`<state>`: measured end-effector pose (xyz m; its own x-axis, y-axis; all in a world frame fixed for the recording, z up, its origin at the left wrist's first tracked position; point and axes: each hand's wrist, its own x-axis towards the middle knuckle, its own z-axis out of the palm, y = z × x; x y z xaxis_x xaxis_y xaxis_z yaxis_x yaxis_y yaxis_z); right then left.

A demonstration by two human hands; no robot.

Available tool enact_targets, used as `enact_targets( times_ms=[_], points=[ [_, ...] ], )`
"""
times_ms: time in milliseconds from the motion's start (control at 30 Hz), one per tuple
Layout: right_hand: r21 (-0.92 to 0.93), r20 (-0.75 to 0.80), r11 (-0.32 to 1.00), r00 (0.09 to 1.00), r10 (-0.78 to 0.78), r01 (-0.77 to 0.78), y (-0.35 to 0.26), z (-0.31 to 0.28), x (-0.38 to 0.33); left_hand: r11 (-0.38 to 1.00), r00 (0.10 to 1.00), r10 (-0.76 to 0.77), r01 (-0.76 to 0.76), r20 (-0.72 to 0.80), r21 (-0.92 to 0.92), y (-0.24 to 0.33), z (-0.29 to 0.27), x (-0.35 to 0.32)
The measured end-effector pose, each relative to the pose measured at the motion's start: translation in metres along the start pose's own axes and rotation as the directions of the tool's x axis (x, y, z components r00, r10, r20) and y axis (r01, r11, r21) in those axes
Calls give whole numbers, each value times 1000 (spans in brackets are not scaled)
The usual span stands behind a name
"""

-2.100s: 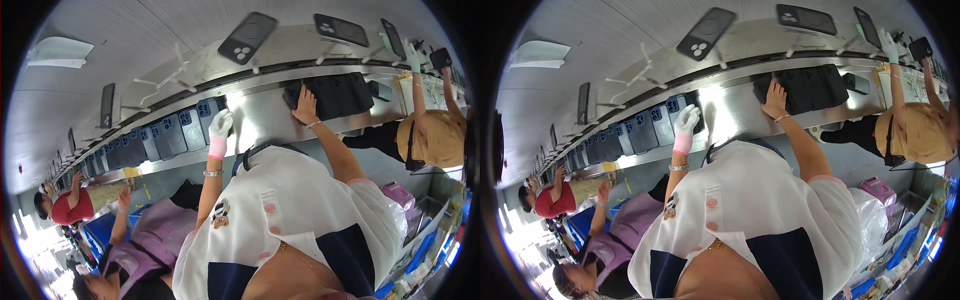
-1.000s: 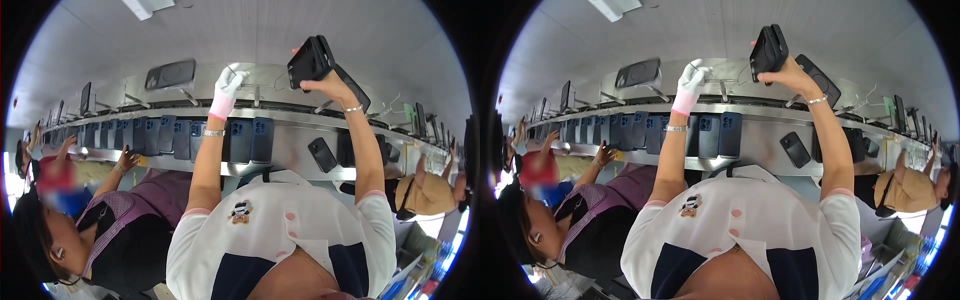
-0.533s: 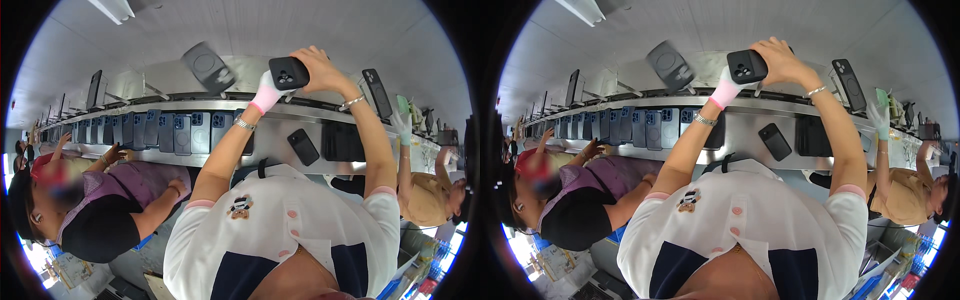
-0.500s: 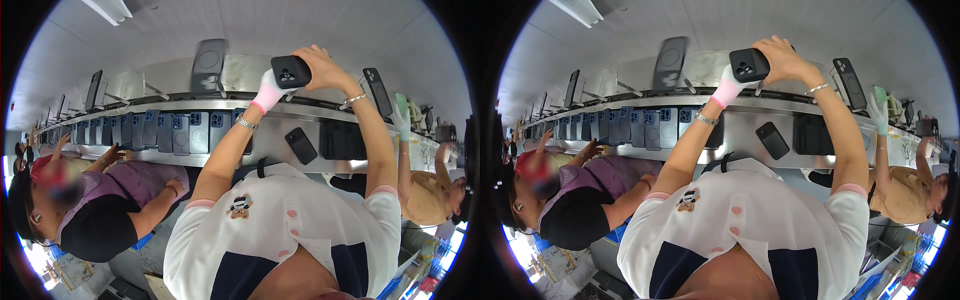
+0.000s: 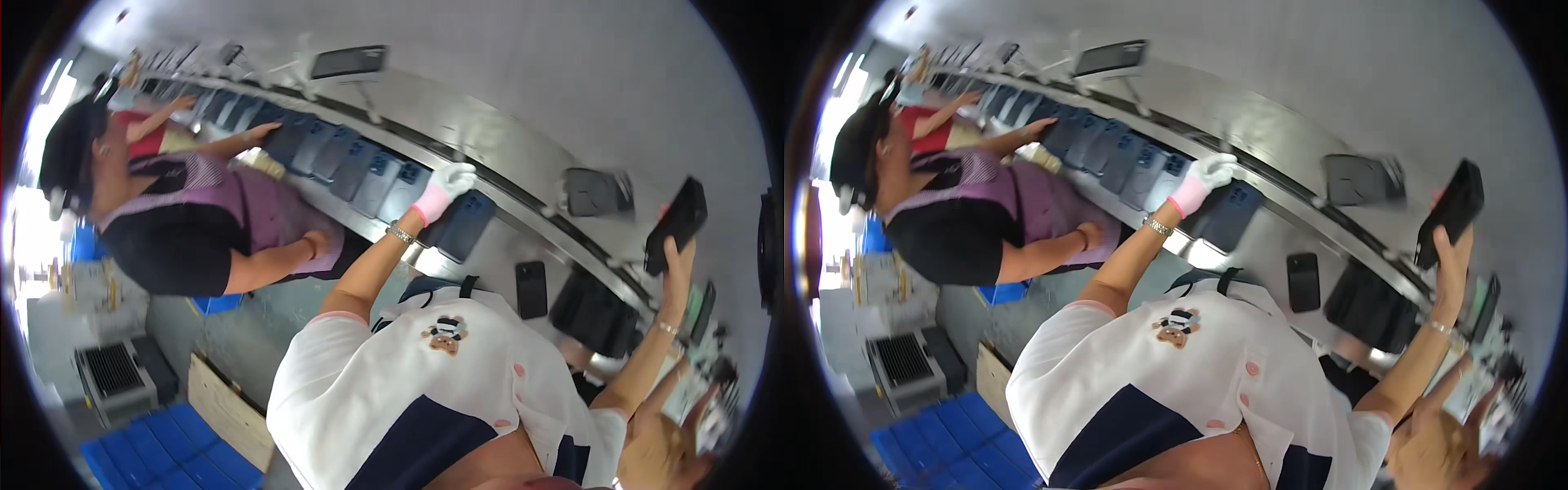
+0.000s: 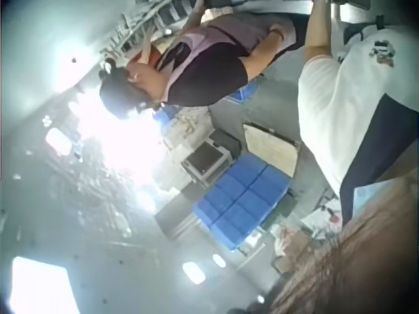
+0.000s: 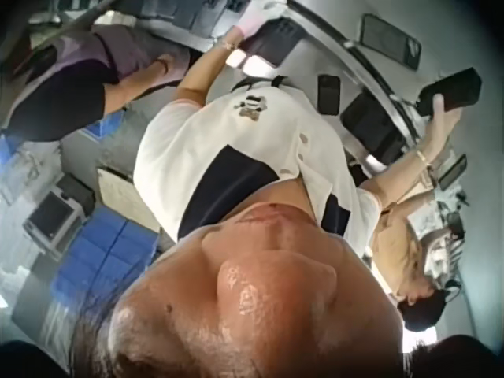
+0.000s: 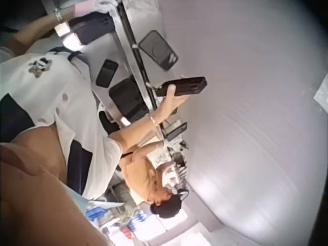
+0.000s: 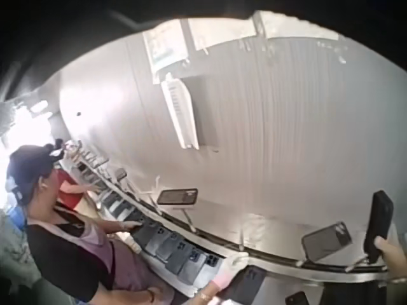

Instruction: The person takes phone cases off the overhead rack hooks and places them onto the workstation table.

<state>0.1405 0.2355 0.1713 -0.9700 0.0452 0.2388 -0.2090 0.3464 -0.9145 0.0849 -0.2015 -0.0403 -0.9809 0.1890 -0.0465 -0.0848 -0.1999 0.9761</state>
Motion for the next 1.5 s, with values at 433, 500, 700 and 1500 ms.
enact_targets(
  times_ms=[433,500,700,1500],
  points=[
    [352,339,925,901,-271,146,-78,246,65,925,409,369,-71,-835,374,113,-202,86],
    [384,363,904,869,-337,190,-80,279,85,896,407,357,-404,-840,185,108,-210,90],
    [223,437,948,846,-305,226,-69,337,151,951,821,301,-298,-485,85,109,-218,81],
    [-684,517,615,855,28,393,10,196,96,906,899,347,-395,267,153,48,74,83]
  ],
)
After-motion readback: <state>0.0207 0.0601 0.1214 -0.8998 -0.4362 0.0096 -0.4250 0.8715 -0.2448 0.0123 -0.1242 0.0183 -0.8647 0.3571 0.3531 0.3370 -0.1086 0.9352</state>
